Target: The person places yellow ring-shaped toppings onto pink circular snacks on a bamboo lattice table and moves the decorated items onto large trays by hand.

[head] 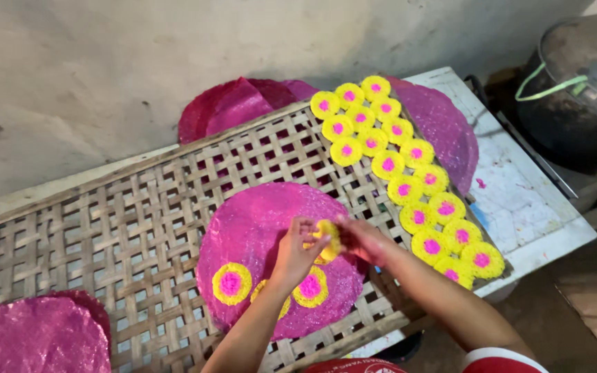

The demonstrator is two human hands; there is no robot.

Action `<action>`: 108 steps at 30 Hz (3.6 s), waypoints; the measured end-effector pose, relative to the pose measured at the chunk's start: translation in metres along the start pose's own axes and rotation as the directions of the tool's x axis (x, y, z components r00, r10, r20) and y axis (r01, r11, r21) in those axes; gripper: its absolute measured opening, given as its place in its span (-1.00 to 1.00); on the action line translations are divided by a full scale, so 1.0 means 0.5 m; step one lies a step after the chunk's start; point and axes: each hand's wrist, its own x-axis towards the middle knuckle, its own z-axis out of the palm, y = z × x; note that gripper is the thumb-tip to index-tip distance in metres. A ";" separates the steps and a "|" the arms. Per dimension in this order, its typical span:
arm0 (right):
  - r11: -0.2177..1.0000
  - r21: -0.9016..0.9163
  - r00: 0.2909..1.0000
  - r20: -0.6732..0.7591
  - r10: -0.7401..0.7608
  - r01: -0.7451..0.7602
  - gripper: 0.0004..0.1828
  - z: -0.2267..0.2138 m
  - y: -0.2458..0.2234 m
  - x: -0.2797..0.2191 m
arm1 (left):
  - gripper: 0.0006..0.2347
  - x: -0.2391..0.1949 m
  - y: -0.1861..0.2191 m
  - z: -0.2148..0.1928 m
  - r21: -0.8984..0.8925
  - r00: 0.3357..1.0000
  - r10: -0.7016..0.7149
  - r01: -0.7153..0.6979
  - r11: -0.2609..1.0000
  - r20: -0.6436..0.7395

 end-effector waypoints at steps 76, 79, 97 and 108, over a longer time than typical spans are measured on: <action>0.030 -0.999 0.604 -0.031 -0.796 -0.012 -0.36 -0.138 -0.001 -0.096 | -0.56 -0.194 -0.089 -0.152 0.914 0.996 -0.071 -0.017 0.405 0.050; -0.025 -0.997 0.574 -0.022 -0.818 -0.073 -0.28 -0.093 -0.010 -0.134 | -0.55 -0.188 -0.087 -0.163 0.904 0.992 -0.028 -0.100 0.415 0.123; 0.843 -0.524 0.852 -0.380 -0.360 0.122 -0.54 -0.067 0.127 -0.235 | -0.59 -0.193 -0.034 -0.209 0.718 0.962 0.256 -0.113 0.687 -0.093; 0.009 -1.000 0.457 -0.018 -0.889 -0.023 -0.55 -0.050 0.061 -0.271 | -0.57 -0.182 -0.169 -0.325 0.747 0.974 -0.057 0.204 0.633 -0.218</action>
